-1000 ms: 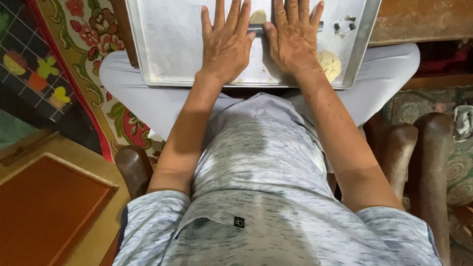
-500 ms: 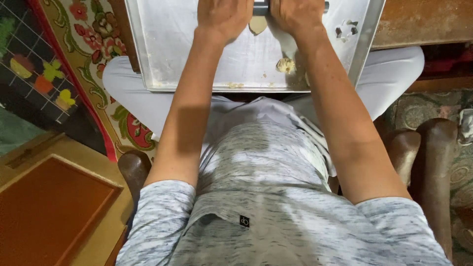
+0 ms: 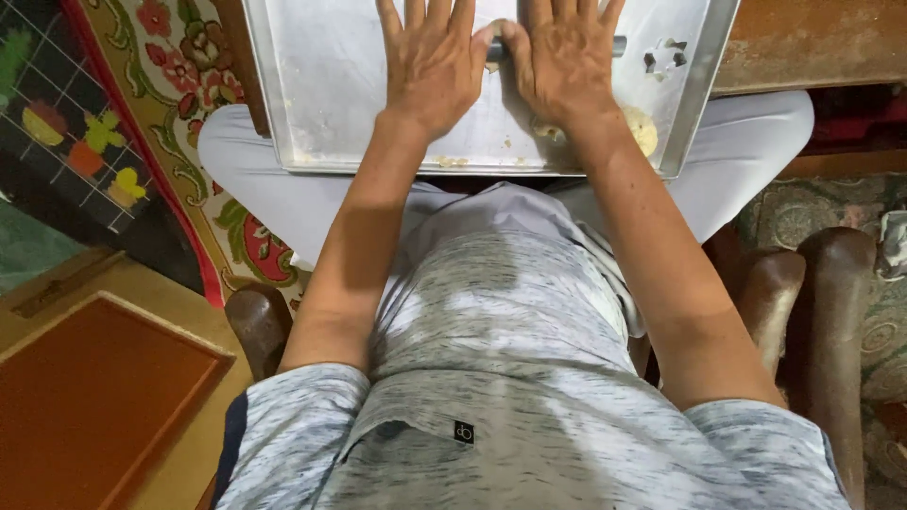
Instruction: Shaping dough into star shapes using a cookie cutter and placing them on a baking tray
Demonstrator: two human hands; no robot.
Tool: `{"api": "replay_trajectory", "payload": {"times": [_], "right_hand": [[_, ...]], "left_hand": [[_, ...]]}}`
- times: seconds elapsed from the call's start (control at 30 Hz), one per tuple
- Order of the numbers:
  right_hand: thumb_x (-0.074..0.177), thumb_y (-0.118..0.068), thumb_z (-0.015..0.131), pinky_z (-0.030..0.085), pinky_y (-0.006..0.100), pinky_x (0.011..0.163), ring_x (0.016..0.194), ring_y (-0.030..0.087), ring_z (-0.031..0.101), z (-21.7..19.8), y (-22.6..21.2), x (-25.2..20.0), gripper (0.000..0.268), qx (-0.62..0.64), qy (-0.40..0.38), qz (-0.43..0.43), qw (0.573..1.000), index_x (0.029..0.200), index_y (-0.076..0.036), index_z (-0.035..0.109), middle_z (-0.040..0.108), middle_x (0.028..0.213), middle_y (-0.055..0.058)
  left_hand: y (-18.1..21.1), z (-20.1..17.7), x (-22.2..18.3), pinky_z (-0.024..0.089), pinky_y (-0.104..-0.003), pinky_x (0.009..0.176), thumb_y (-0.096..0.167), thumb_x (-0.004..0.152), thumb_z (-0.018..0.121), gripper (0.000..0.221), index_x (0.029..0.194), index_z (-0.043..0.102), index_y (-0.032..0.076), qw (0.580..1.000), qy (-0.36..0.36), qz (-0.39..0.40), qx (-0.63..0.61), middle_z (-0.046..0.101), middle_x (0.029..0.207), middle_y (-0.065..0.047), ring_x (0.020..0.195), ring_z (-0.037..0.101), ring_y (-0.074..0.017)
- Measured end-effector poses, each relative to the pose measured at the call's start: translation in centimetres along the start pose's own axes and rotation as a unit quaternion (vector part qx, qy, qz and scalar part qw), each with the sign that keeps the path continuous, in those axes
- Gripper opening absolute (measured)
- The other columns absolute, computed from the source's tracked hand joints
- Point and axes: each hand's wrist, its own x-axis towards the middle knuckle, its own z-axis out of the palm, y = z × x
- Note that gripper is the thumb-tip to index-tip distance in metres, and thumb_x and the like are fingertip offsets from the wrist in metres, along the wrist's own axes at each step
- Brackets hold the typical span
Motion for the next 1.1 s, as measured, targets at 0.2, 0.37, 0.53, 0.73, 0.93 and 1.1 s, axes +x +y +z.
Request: {"api": "replay_trajectory", "payload": {"times": [0.2,0.37,0.53,0.73,0.93,1.1], "right_hand": [[0.114,-0.042,0.046,-0.007,0.072,0.115,0.151,0.048,0.000,-1.2,0.2,-2.9,0.073,0.144,-0.186,0.038,0.971,0.166,0.007,0.028,0.013,0.168,0.030],[0.090,-0.001,0.075,0.022,0.072,0.117,0.149,0.047,0.029,-0.5,1.4,-4.4,0.031,0.154,-0.089,0.015,0.984,0.118,-0.003,0.063,0.043,0.158,0.024],[0.085,-0.001,0.081,0.025,0.076,0.112,0.145,0.047,0.036,-1.2,1.2,-4.6,0.027,0.150,-0.057,-0.006,0.987,0.108,-0.002,0.068,0.051,0.150,0.022],[0.079,-0.003,0.083,0.023,0.076,0.112,0.141,0.045,0.038,-1.6,1.8,-4.8,0.030,0.142,-0.070,-0.012,0.987,0.106,-0.004,0.072,0.054,0.146,0.017],[0.078,-0.002,0.083,0.019,0.074,0.114,0.144,0.044,0.034,-1.6,2.0,-4.6,0.034,0.147,-0.084,-0.005,0.985,0.110,-0.004,0.072,0.052,0.148,0.017],[0.083,-0.001,0.083,0.025,0.077,0.109,0.138,0.041,0.042,-3.0,2.2,-3.2,0.024,0.138,-0.053,-0.024,0.989,0.104,-0.004,0.071,0.055,0.139,0.017]], "left_hand": [[0.3,1.3,-4.0,0.010,-0.071,0.121,0.037,0.116,0.069,0.071,0.163,0.032,-0.002,0.989,-0.148,-0.020,0.023,0.017,0.167,-0.022,0.150,0.003,-0.0461],[-0.7,1.0,-3.0,0.036,-0.056,0.108,0.029,0.102,0.071,0.049,0.144,0.057,0.007,0.999,-0.037,-0.009,-0.031,0.043,0.151,-0.019,0.141,0.033,-0.0435],[-0.8,1.1,0.8,0.045,-0.045,0.082,0.010,0.081,0.075,0.015,0.095,0.073,0.006,0.995,0.014,0.055,-0.082,0.060,0.103,-0.010,0.097,0.053,-0.0309],[-0.4,3.4,4.7,0.049,-0.041,0.055,0.005,0.071,0.075,0.011,0.064,0.067,0.009,0.983,-0.090,0.111,-0.113,0.062,0.061,-0.005,0.049,0.053,-0.0269],[-0.8,3.8,6.1,0.057,-0.038,0.059,0.008,0.082,0.074,0.012,0.092,0.080,0.008,0.961,-0.205,0.112,-0.145,0.078,0.082,-0.007,0.060,0.070,-0.0247],[-0.6,-0.2,3.4,0.054,-0.041,0.059,0.005,0.089,0.069,0.004,0.086,0.070,0.003,0.976,-0.044,0.129,-0.170,0.073,0.078,-0.009,0.057,0.065,-0.0284]]}}
